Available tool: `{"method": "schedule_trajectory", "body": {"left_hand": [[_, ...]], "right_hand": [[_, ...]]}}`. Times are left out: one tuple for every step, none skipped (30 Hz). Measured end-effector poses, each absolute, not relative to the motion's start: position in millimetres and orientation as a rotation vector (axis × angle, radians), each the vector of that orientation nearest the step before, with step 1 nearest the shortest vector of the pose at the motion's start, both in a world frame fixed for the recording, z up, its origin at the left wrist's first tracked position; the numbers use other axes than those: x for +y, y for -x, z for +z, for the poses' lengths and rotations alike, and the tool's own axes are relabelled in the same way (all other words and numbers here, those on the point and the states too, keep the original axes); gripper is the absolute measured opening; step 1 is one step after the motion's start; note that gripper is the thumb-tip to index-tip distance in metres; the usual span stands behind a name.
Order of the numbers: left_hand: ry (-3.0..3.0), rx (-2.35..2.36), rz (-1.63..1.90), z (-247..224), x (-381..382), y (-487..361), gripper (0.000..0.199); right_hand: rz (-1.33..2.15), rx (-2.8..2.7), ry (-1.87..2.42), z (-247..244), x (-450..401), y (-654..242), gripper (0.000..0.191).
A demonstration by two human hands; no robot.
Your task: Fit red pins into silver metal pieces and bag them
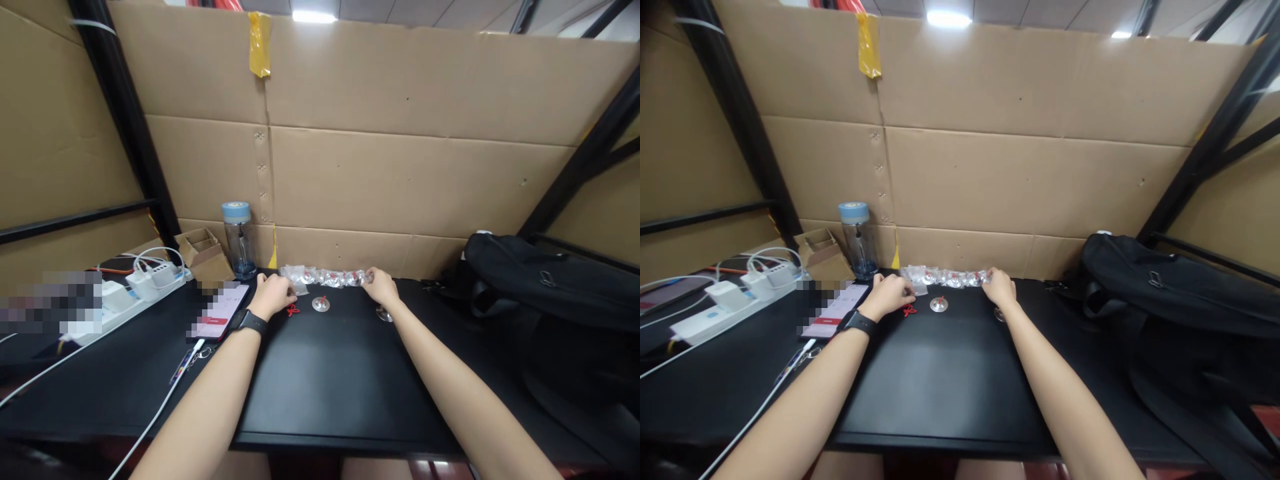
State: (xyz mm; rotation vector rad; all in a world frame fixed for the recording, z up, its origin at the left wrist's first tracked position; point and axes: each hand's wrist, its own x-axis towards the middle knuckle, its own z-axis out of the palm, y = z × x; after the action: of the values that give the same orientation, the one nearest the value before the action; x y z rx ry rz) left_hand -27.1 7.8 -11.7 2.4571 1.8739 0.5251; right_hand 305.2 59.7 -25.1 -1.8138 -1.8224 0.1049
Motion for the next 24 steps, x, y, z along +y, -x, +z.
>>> {"method": "schedule_trajectory", "body": {"left_hand": [[-2.447,1.860,0.486,-13,8,27,0.018],[-2.439,1.850,0.468,-14,8,27,0.022],[-2.436,1.847,0.468,-14,8,26,0.025],[-2.439,1.844,0.480,-14,8,26,0.027],[-2.450,1.835,0.501,-13,7,24,0.027],[-2.470,1.809,0.527,-13,6,22,0.027],[-2.497,1.767,0.559,-12,5,19,0.027],[-2.530,1.709,0.590,-12,3,15,0.026],[-2.569,1.640,0.622,-12,1,10,0.027],[-2.611,1.570,0.651,-13,-2,4,0.030],[-2.650,1.510,0.676,-14,-5,-3,0.034],[-2.684,1.470,0.693,-15,-7,-10,0.039],[-2.714,1.447,0.697,-17,-10,-17,0.041],[-2.738,1.441,0.688,-18,-12,-24,0.041],[-2.755,1.446,0.674,-19,-13,-29,0.038],[-2.766,1.451,0.658,-20,-15,-34,0.033],[-2.771,1.450,0.649,-21,-16,-38,0.028],[-2.770,1.441,0.644,-21,-16,-40,0.023],[-2.761,1.423,0.647,-21,-17,-41,0.022],[-2.745,1.398,0.659,-21,-17,-41,0.022],[-2.724,1.372,0.676,-19,-17,-39,0.025],[-2.700,1.357,0.703,-18,-16,-36,0.031],[-2.678,1.359,0.738,-15,-15,-31,0.037],[-2.660,1.380,0.772,-12,-14,-25,0.042]], "right_hand": [[0.112,-1.870,1.788,-22,55,-305,0.025],[0.125,-1.919,1.761,-19,51,-306,0.024],[0.145,-1.971,1.731,-15,46,-307,0.023],[0.181,-2.034,1.693,-12,41,-309,0.024],[0.232,-2.103,1.645,-10,35,-312,0.025],[0.290,-2.166,1.598,-7,29,-316,0.028],[0.346,-2.222,1.554,-6,22,-321,0.032],[0.395,-2.258,1.524,-4,16,-327,0.038],[0.411,-2.265,1.532,-3,10,-334,0.044],[0.421,-2.266,1.557,-3,5,-341,0.051],[0.442,-2.263,1.593,-3,1,-348,0.057],[0.473,-2.268,1.623,-3,-2,-354,0.060],[0.505,-2.270,1.648,-4,-4,-360,0.062],[0.534,-2.270,1.665,-4,-5,-364,0.062],[0.556,-2.269,1.676,-5,-5,-367,0.061],[0.570,-2.262,1.682,-6,-4,-369,0.058],[0.579,-2.256,1.687,-6,-3,-370,0.054],[0.583,-2.255,1.689,-7,-2,-370,0.050],[0.582,-2.256,1.685,-8,-1,-369,0.047],[0.575,-2.259,1.674,-8,0,-368,0.045],[0.560,-2.262,1.657,-9,0,-366,0.044],[0.540,-2.266,1.634,-9,0,-363,0.043],[0.521,-2.269,1.609,-9,0,-361,0.043],[0.505,-2.269,1.587,-9,-1,-358,0.042]]}}
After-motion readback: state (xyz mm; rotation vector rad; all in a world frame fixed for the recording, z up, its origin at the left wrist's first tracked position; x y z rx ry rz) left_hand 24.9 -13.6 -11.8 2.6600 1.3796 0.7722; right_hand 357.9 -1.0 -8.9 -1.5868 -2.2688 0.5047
